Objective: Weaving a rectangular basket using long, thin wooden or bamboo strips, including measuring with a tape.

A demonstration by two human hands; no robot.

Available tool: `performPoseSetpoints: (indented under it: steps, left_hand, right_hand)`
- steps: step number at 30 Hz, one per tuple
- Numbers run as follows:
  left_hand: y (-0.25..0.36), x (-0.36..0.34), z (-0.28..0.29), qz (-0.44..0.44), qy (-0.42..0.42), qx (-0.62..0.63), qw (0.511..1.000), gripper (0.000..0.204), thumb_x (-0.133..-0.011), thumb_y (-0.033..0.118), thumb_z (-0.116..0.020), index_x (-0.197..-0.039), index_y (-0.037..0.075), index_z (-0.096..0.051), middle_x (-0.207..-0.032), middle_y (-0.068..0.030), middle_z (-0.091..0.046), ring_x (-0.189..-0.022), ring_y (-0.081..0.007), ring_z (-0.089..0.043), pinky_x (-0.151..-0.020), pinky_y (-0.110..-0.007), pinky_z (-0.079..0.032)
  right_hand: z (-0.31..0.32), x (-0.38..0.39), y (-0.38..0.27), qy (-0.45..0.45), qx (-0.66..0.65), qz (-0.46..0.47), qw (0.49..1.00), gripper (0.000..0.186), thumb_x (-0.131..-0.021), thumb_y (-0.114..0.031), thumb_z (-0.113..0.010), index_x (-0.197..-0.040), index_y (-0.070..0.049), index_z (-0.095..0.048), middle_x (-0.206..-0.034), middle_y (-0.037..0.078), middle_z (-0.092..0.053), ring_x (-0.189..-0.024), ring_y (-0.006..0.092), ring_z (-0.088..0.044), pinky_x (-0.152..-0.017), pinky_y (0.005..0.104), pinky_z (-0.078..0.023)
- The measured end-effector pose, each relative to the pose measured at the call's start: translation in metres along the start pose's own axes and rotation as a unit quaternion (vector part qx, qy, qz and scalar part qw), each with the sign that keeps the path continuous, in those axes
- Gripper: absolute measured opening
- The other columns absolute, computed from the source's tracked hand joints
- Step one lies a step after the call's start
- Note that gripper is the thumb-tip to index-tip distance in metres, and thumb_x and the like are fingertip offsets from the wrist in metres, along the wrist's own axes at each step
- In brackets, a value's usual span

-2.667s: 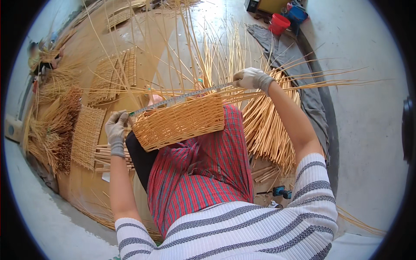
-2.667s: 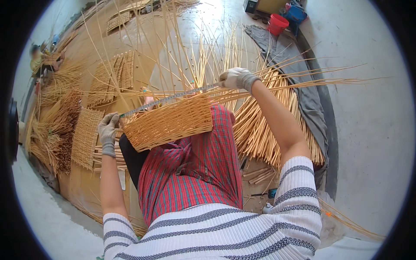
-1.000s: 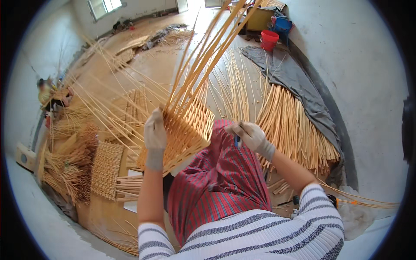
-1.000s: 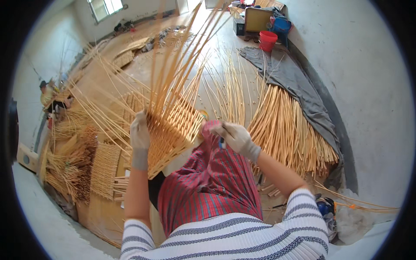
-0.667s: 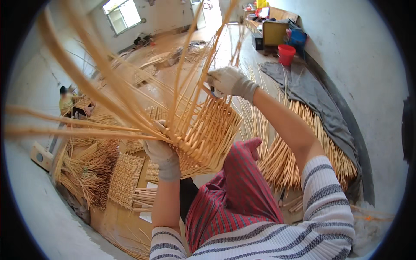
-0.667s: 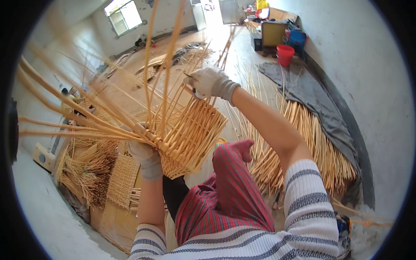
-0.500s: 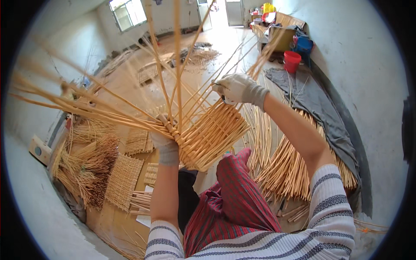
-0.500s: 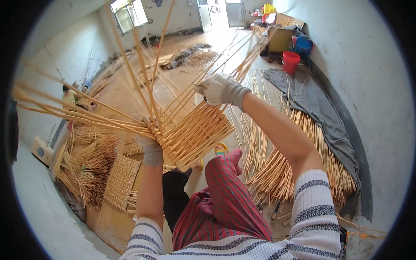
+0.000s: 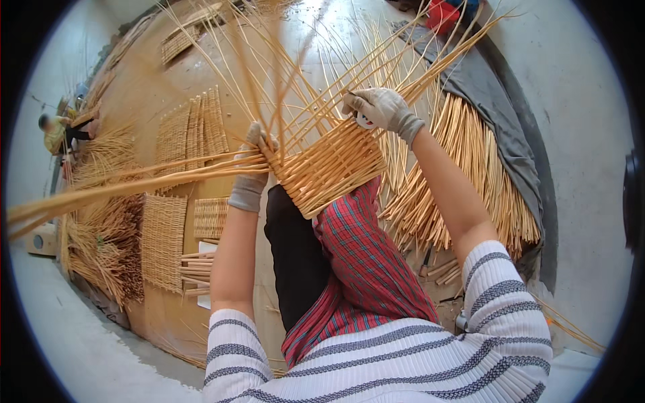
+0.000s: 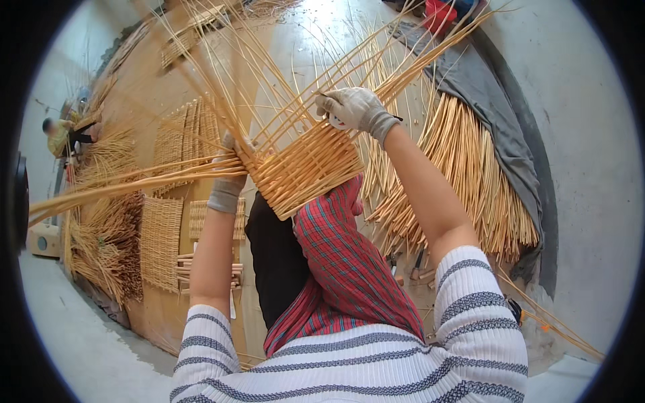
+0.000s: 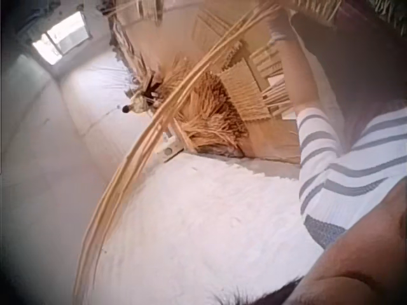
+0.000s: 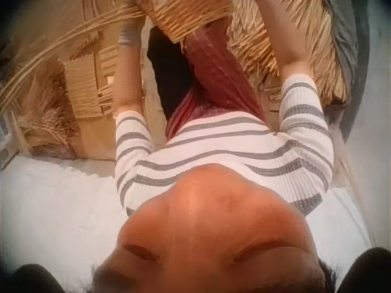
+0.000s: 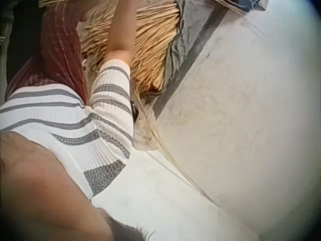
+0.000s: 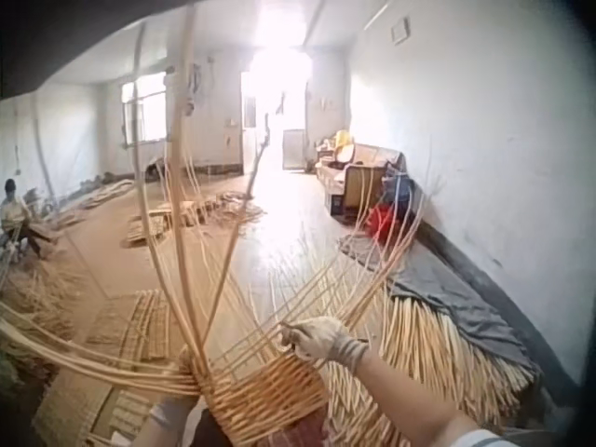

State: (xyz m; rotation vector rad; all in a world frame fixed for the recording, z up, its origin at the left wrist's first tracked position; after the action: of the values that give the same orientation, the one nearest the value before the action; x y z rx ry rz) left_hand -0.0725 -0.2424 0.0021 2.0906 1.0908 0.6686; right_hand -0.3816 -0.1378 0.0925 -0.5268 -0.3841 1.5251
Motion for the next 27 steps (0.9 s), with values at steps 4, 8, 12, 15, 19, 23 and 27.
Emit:
performPoseSetpoints:
  steps: [4, 8, 12, 15, 19, 23, 27]
  left_hand:
    - [-0.007, 0.010, -0.004, -0.103, -0.021, 0.072, 0.992, 0.034, -0.102, 0.047, -0.072, -0.097, 0.013, -0.072, -0.081, -0.0066, -0.073, -0.068, -0.0169, -0.071, -0.062, -0.033, -0.064]
    - [-0.015, 0.013, 0.016, -0.123, -0.106, 0.139, 0.977, 0.033, -0.104, 0.044, -0.069, -0.105, 0.011, -0.070, -0.086, -0.0070, -0.074, -0.071, -0.0176, -0.072, -0.063, -0.034, -0.065]
    - [-0.020, 0.021, 0.035, -0.119, -0.062, 0.161, 0.978, 0.034, -0.107, 0.045, -0.064, -0.108, 0.011, -0.069, -0.089, -0.0068, -0.072, -0.078, -0.0200, -0.072, -0.071, -0.040, -0.066]
    - [-0.016, 0.020, 0.034, -0.109, 0.033, 0.136, 0.984, 0.044, -0.109, 0.049, -0.058, -0.097, 0.009, -0.071, -0.083, -0.0086, -0.073, -0.076, -0.0216, -0.071, -0.071, -0.037, -0.064]
    - [0.024, 0.015, 0.007, -0.151, 0.007, 0.092, 0.984, 0.056, -0.109, 0.056, -0.055, -0.086, 0.008, -0.070, -0.072, -0.0072, -0.066, -0.069, -0.0205, -0.066, -0.063, -0.034, -0.060]
    - [0.076, 0.038, -0.016, -0.211, -0.110, 0.010, 0.971, 0.063, -0.110, 0.057, -0.053, -0.079, 0.004, -0.069, -0.067, -0.0081, -0.060, -0.065, -0.0199, -0.062, -0.060, -0.035, -0.058]
    - [0.089, 0.090, -0.025, -0.095, -0.261, 0.098, 0.956, 0.072, -0.111, 0.058, -0.048, -0.076, -0.001, -0.069, -0.070, -0.0144, -0.063, -0.068, -0.0235, -0.064, -0.064, -0.037, -0.057]
  right_hand:
    - [0.004, 0.012, -0.019, 0.022, -0.010, -0.031, 0.999, 0.059, -0.108, -0.063, -0.043, -0.107, -0.020, -0.083, -0.101, 0.009, -0.081, -0.096, 0.0306, -0.076, -0.088, 0.0396, -0.058]
    - [-0.005, 0.021, -0.024, 0.077, -0.064, -0.006, 0.995, 0.063, -0.108, -0.067, -0.041, -0.107, -0.022, -0.084, -0.097, 0.007, -0.081, -0.090, 0.0276, -0.077, -0.084, 0.0377, -0.059]
    - [-0.020, 0.026, -0.029, 0.084, 0.051, 0.040, 0.994, 0.064, -0.111, -0.064, -0.036, -0.103, -0.023, -0.084, -0.091, 0.003, -0.082, -0.083, 0.0243, -0.077, -0.077, 0.0376, -0.059]
    - [-0.024, 0.021, -0.048, 0.082, 0.276, 0.119, 0.950, 0.037, -0.105, -0.050, -0.056, -0.101, -0.023, -0.080, -0.087, 0.006, -0.079, -0.079, 0.0254, -0.076, -0.074, 0.0387, -0.060]
    - [0.002, 0.016, -0.071, 0.116, 0.127, 0.070, 0.983, 0.043, -0.106, -0.046, -0.051, -0.099, -0.016, -0.080, -0.079, 0.012, -0.075, -0.074, 0.0324, -0.074, -0.066, 0.0447, -0.058]
    - [0.025, 0.048, -0.110, 0.174, 0.186, 0.089, 0.963, 0.051, -0.112, -0.047, -0.044, -0.087, -0.014, -0.073, -0.074, 0.015, -0.071, -0.071, 0.0363, -0.071, -0.076, 0.0513, -0.055]
    - [0.020, 0.112, -0.155, 0.251, 0.175, 0.119, 0.945, 0.046, -0.111, -0.044, -0.047, -0.089, -0.012, -0.072, -0.079, 0.013, -0.072, -0.075, 0.0366, -0.070, -0.075, 0.0509, -0.053]
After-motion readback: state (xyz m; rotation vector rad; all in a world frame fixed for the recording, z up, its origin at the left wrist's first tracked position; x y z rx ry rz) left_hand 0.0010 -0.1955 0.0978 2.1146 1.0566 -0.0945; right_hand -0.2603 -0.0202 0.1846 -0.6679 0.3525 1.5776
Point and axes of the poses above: each hand's wrist, its own x-axis away from the middle knuckle, its own z-axis out of the back of the hand, y = z × x, the point moved 5 cm from there along -x, towards the middle knuckle
